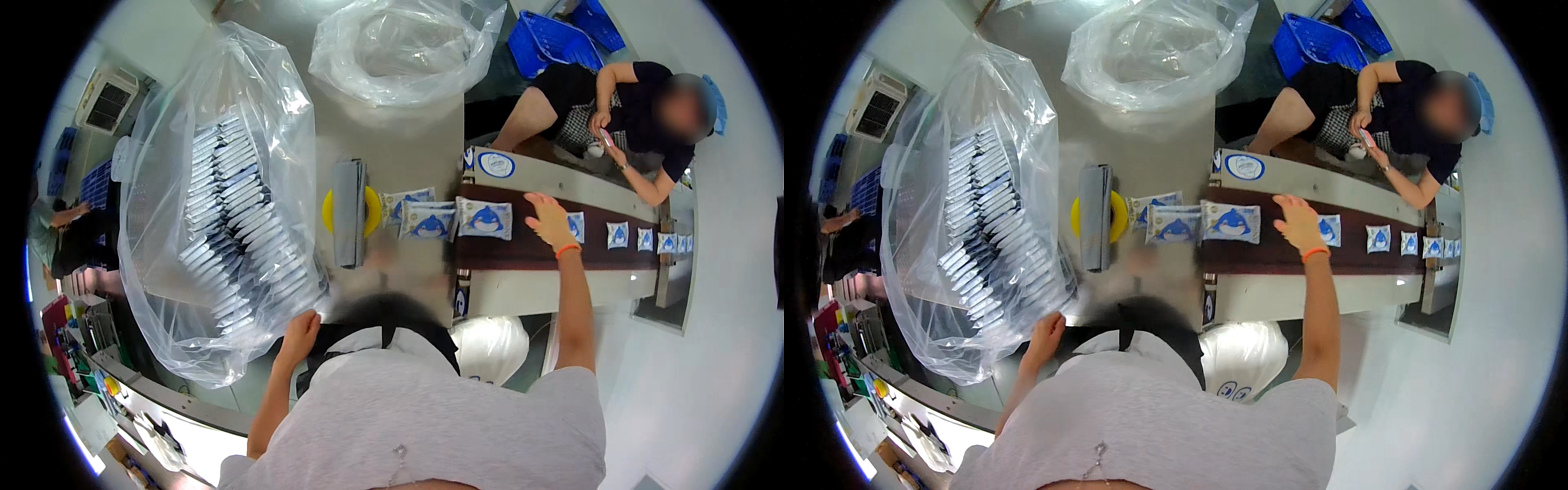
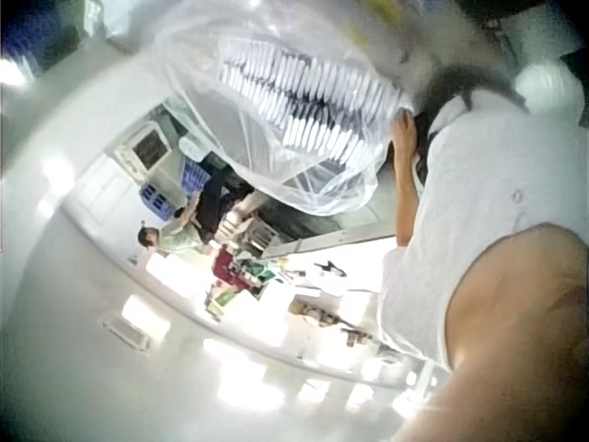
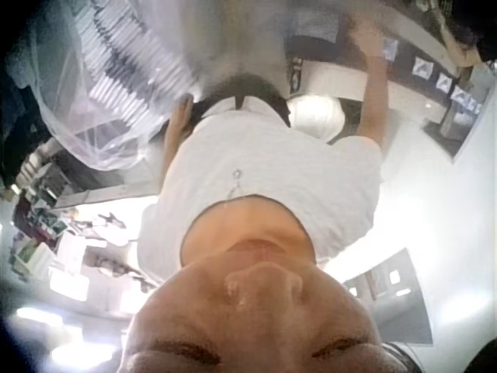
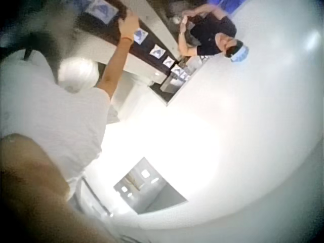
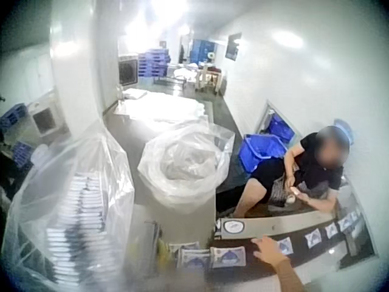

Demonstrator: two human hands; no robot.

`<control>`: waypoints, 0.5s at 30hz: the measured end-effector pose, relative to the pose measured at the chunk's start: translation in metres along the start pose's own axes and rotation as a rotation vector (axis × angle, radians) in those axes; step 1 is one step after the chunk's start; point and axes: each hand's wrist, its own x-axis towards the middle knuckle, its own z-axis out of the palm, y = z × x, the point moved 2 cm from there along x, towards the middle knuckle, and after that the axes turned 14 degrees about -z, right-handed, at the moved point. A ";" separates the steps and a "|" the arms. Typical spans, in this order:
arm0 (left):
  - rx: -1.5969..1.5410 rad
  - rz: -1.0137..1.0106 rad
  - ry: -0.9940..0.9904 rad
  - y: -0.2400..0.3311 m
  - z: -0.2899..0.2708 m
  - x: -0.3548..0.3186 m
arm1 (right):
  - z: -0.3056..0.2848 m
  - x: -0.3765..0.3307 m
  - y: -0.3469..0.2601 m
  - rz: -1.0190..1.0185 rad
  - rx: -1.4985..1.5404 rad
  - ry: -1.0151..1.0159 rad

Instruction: The person places small, individually wrapped packets onto a conveyor belt and then into a large plastic bag. They repeatedly pick up stacks of these packets from the table and arrange them inside the bag.

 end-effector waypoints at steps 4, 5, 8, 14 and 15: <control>-0.188 0.087 -0.137 0.068 0.009 0.018 | -0.017 -0.031 0.071 0.135 -0.231 -0.323; -0.278 0.091 -0.191 0.072 0.027 0.032 | -0.008 -0.036 0.078 0.179 -0.159 -0.385; -0.527 -0.058 -0.552 0.097 0.100 0.081 | 0.003 -0.019 0.066 0.136 0.055 -0.496; -1.118 -0.761 -0.742 0.117 0.242 0.139 | -0.013 0.110 -0.061 -0.539 0.478 -0.289; -1.223 -0.822 -0.713 0.122 0.257 0.143 | 0.002 0.130 -0.078 -0.599 0.516 -0.242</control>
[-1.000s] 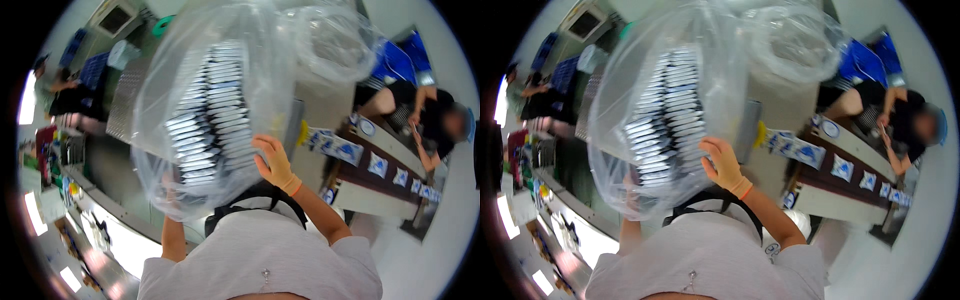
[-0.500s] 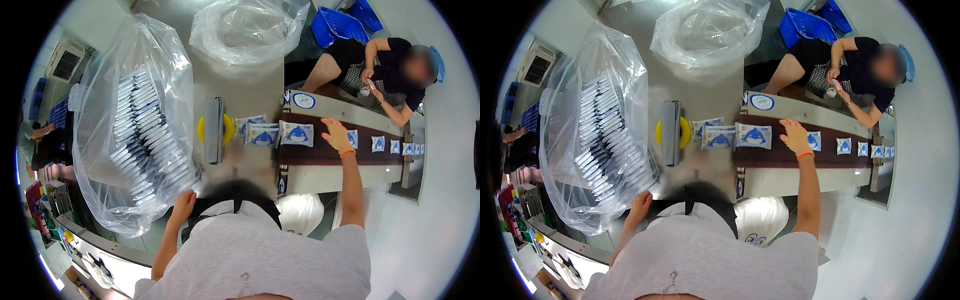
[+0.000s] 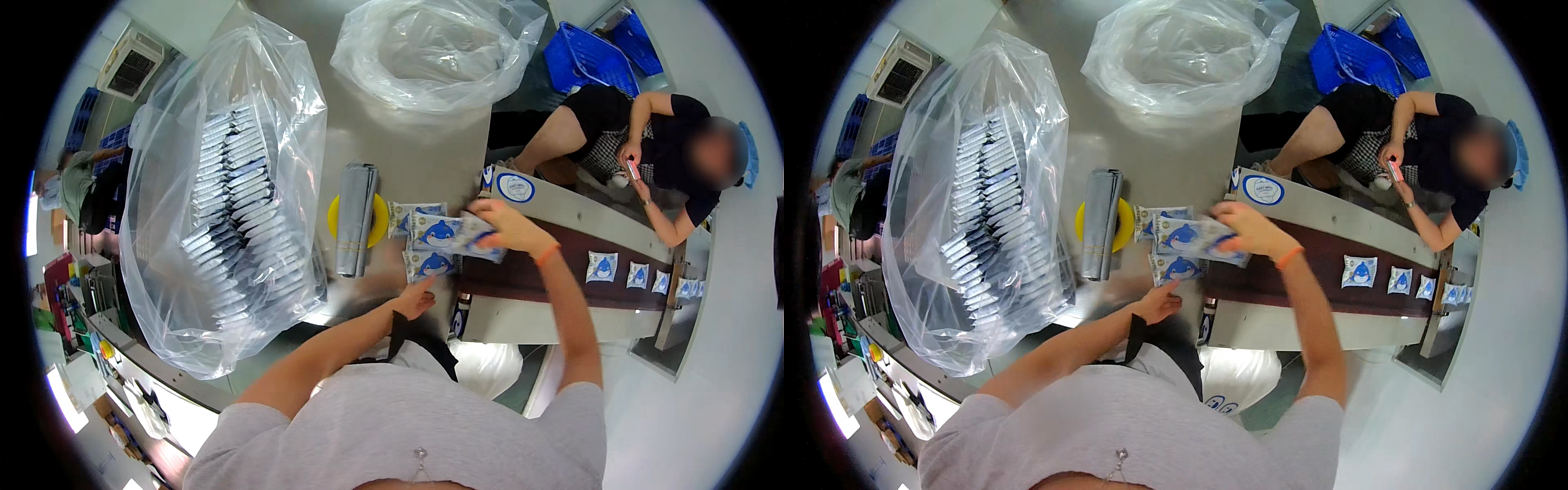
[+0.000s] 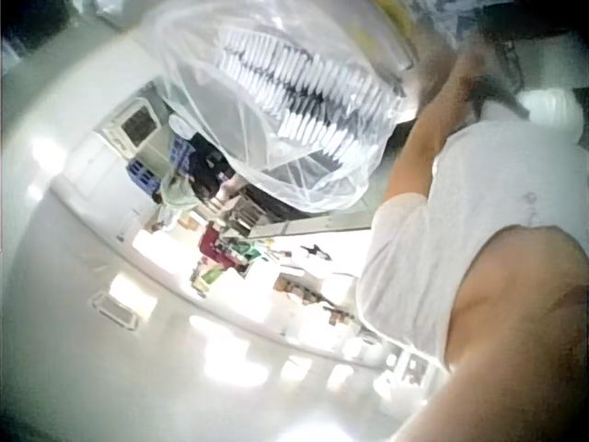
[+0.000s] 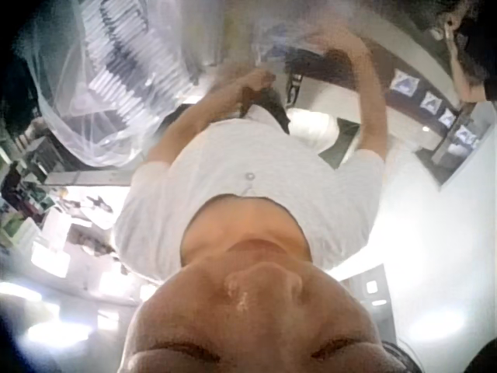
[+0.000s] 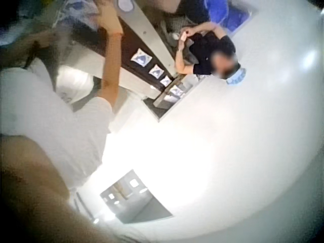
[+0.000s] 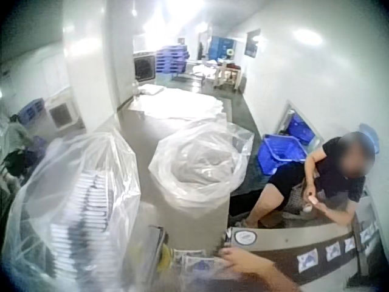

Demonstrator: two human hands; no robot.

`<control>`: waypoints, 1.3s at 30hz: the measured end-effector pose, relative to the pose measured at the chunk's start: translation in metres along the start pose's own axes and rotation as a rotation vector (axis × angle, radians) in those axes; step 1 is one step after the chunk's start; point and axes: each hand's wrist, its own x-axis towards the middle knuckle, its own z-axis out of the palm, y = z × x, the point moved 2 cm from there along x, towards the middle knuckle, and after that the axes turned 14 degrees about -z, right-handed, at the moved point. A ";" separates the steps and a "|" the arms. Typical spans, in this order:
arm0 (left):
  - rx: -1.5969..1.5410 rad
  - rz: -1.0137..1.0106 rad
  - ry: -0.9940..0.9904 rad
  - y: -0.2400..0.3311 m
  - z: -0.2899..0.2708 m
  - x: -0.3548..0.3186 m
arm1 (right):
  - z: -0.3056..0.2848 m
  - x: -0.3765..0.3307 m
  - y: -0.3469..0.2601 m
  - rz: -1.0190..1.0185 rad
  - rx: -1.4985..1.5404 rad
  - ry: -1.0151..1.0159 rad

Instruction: The person places small, individually wrapped packets onto a conveyor belt and then into a large plastic bag. They repeatedly pick up stacks of these packets from the table and arrange them inside the bag.

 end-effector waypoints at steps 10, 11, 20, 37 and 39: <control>-0.405 0.241 0.090 0.020 0.010 -0.002 | 0.112 0.095 0.047 0.431 0.337 -0.348; -0.392 0.251 0.098 0.019 0.002 0.004 | 0.118 0.093 0.039 0.449 0.443 -0.274; -0.080 0.564 -0.147 0.019 -0.020 -0.081 | 0.130 0.052 -0.051 0.506 1.276 0.263; -0.072 0.548 -0.606 0.012 -0.055 -0.321 | 0.062 0.143 -0.282 0.218 0.705 0.545; -0.082 0.543 -0.709 -0.012 -0.069 -0.330 | 0.068 0.150 -0.303 0.224 0.667 0.406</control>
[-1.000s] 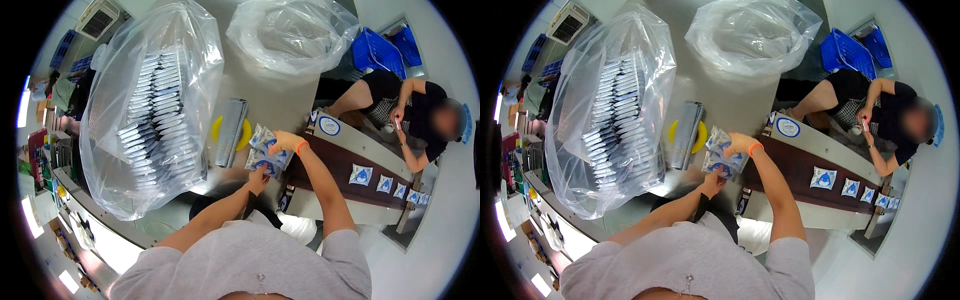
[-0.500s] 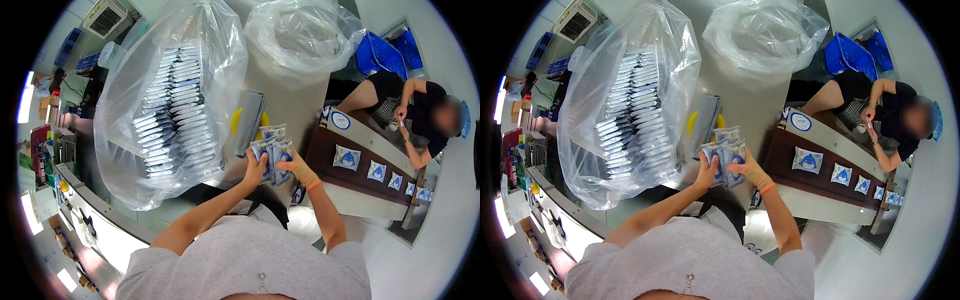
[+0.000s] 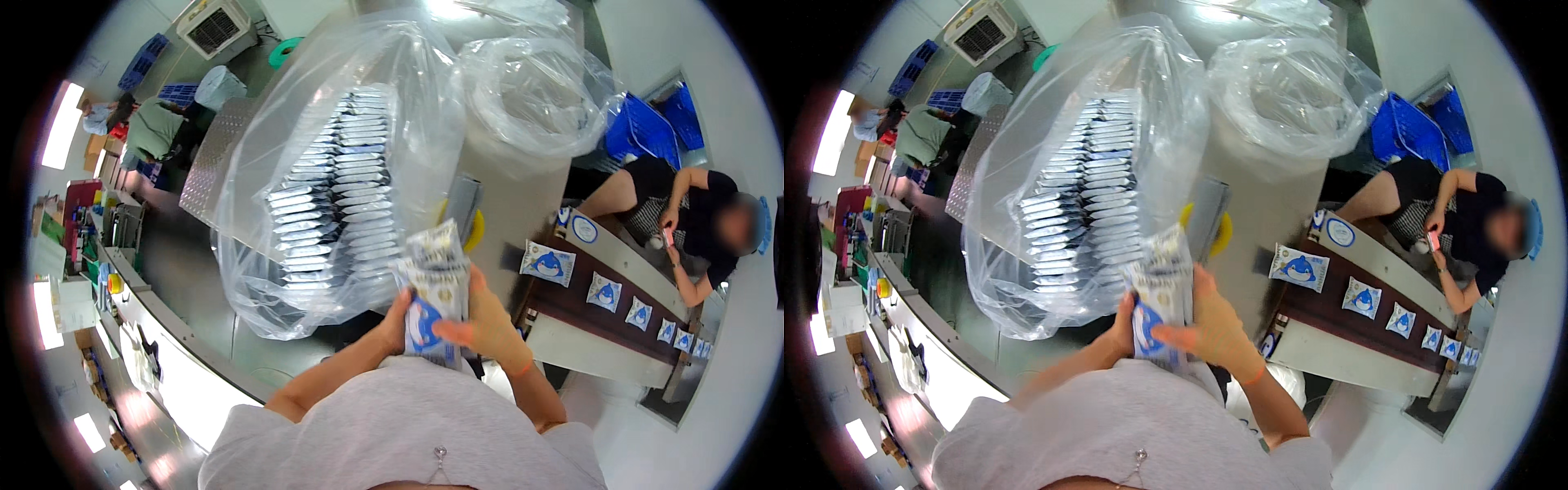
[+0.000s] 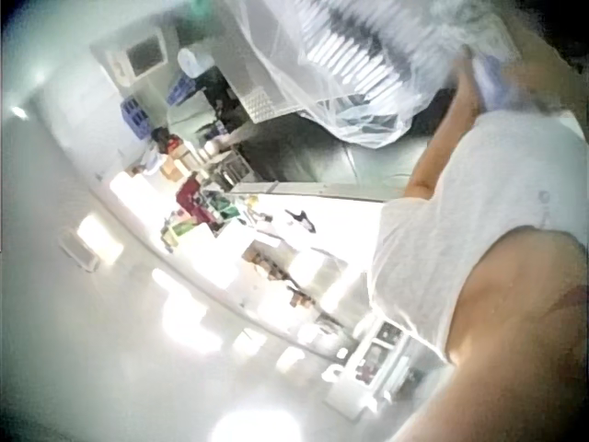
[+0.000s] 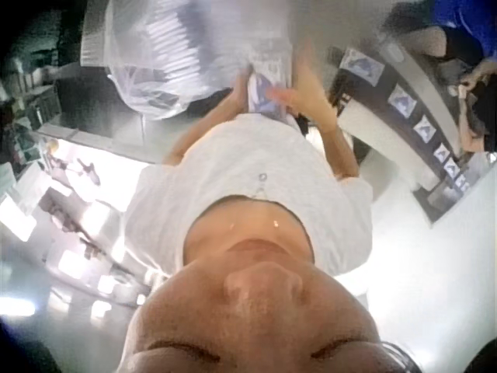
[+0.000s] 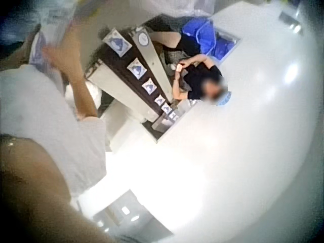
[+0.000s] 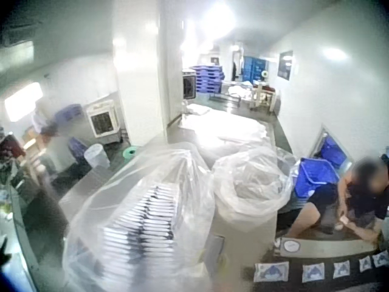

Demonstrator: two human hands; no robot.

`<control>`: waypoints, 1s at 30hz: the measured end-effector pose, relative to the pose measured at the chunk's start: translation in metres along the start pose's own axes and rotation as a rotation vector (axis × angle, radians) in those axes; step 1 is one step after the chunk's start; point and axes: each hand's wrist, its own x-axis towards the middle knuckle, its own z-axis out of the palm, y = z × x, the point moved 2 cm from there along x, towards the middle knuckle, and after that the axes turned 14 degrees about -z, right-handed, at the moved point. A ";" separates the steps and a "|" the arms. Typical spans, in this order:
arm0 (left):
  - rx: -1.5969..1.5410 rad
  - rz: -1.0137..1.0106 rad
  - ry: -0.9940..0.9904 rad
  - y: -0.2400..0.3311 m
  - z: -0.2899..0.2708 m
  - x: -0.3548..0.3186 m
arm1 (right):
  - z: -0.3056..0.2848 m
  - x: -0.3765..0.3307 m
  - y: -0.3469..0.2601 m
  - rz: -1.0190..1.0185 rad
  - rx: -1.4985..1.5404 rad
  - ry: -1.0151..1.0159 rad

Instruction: The person places small, individually wrapped packets onto a conveyor belt and then into a large plastic bag. They repeatedly pick up stacks of these packets from the table and arrange them inside the bag.

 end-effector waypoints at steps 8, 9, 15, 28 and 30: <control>0.547 0.436 0.290 0.042 0.020 -0.043 | 0.039 0.034 -0.001 -0.161 0.496 -0.109; 0.696 0.590 0.391 0.068 0.046 -0.050 | 0.041 0.046 0.004 -0.165 0.588 -0.091; 2.191 0.895 1.779 0.239 0.064 -0.105 | 0.033 0.200 0.061 -0.153 0.337 -0.055; 0.896 1.037 0.684 0.381 -0.059 -0.236 | 0.203 0.409 0.069 -0.509 -1.087 -0.644; 0.448 1.116 0.422 0.383 -0.112 -0.219 | 0.199 0.416 0.086 -0.410 -0.588 -0.573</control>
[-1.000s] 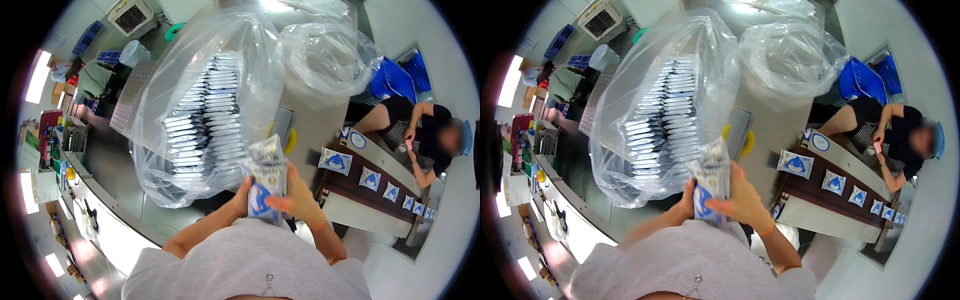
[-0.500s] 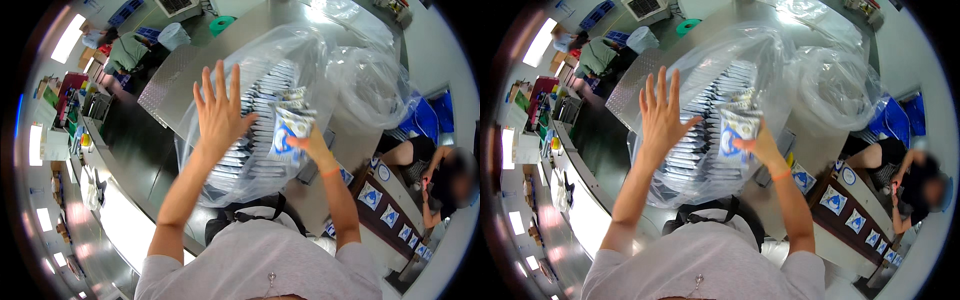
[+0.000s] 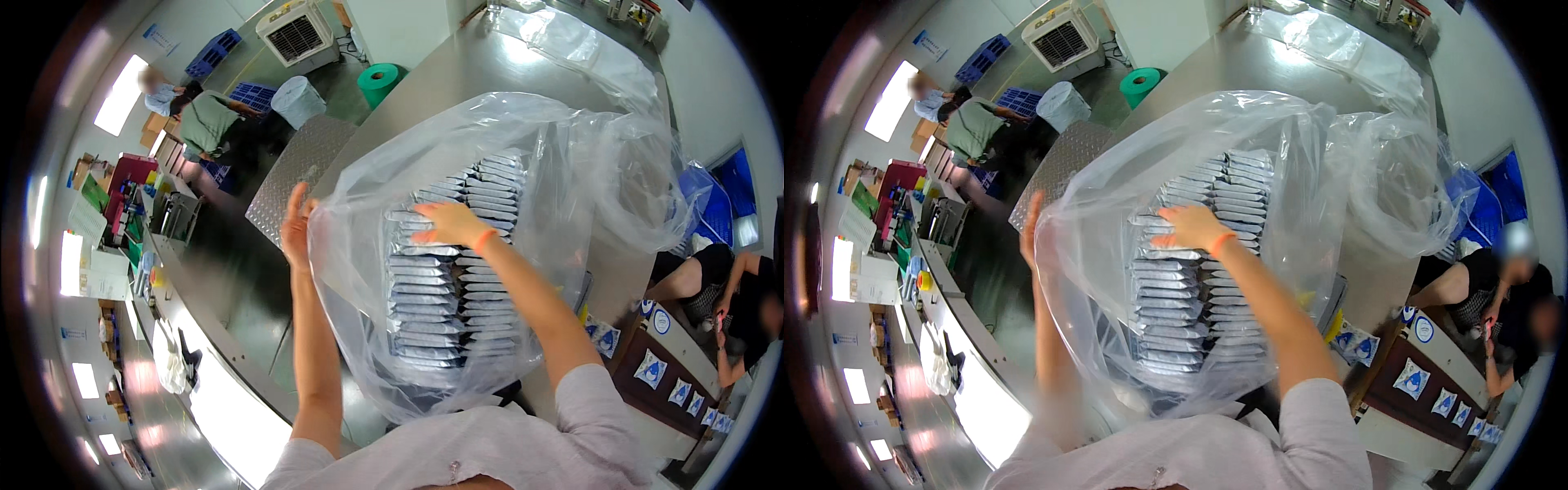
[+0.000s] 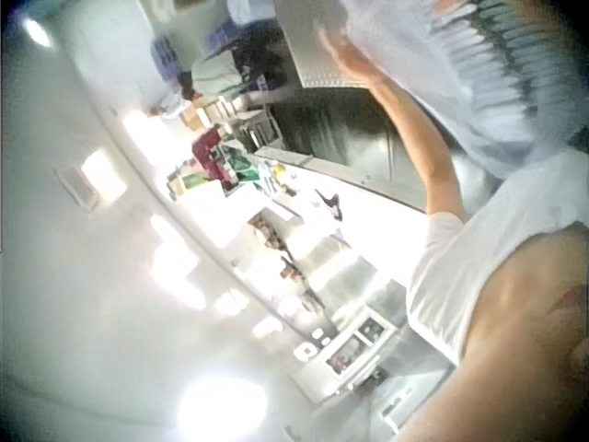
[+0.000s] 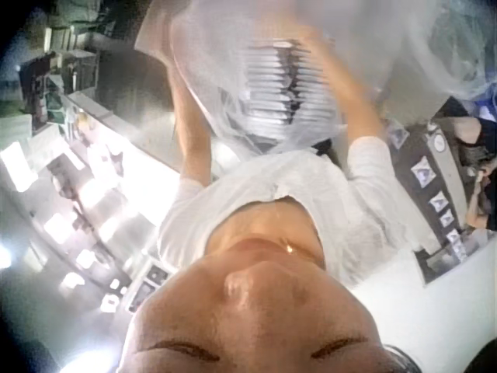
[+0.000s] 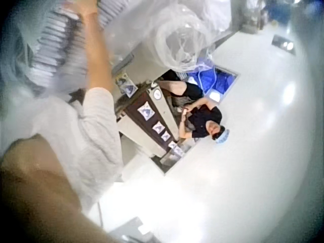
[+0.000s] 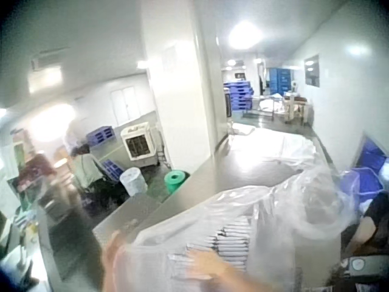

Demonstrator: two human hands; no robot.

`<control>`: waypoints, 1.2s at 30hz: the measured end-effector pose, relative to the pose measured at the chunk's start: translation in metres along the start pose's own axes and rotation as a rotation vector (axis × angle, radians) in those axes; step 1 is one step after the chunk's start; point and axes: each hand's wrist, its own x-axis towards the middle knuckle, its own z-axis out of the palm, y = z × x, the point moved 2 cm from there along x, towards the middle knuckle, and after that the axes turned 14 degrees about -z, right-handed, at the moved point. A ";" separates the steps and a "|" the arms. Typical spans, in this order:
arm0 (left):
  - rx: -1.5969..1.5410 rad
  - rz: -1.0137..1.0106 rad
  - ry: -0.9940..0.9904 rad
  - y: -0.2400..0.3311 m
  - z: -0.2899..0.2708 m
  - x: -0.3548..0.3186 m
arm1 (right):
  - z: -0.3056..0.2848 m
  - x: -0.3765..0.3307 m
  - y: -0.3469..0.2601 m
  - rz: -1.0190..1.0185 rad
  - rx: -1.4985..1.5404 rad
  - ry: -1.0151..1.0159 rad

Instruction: The person places small, individually wrapped packets onto a conveyor belt and then into a large plastic bag. They repeatedly pick up stacks of these packets from the table and arrange them inside the bag.

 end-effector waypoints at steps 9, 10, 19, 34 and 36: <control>-0.124 -0.379 0.068 -0.186 -0.045 0.055 | 0.108 -0.012 0.038 0.172 0.398 0.896; -0.106 -0.394 0.064 -0.185 -0.043 0.055 | 0.096 -0.015 0.025 0.233 0.501 0.848; 0.165 -0.446 0.094 -0.155 -0.075 -0.025 | 0.057 -0.097 -0.003 0.098 0.228 0.778; 1.378 -1.105 -0.472 -0.258 -0.046 -0.304 | -0.077 -0.704 -0.005 0.925 -0.567 0.373; 1.538 -0.875 -0.696 -0.239 0.051 -0.289 | -0.081 -0.774 0.007 1.062 -0.748 0.001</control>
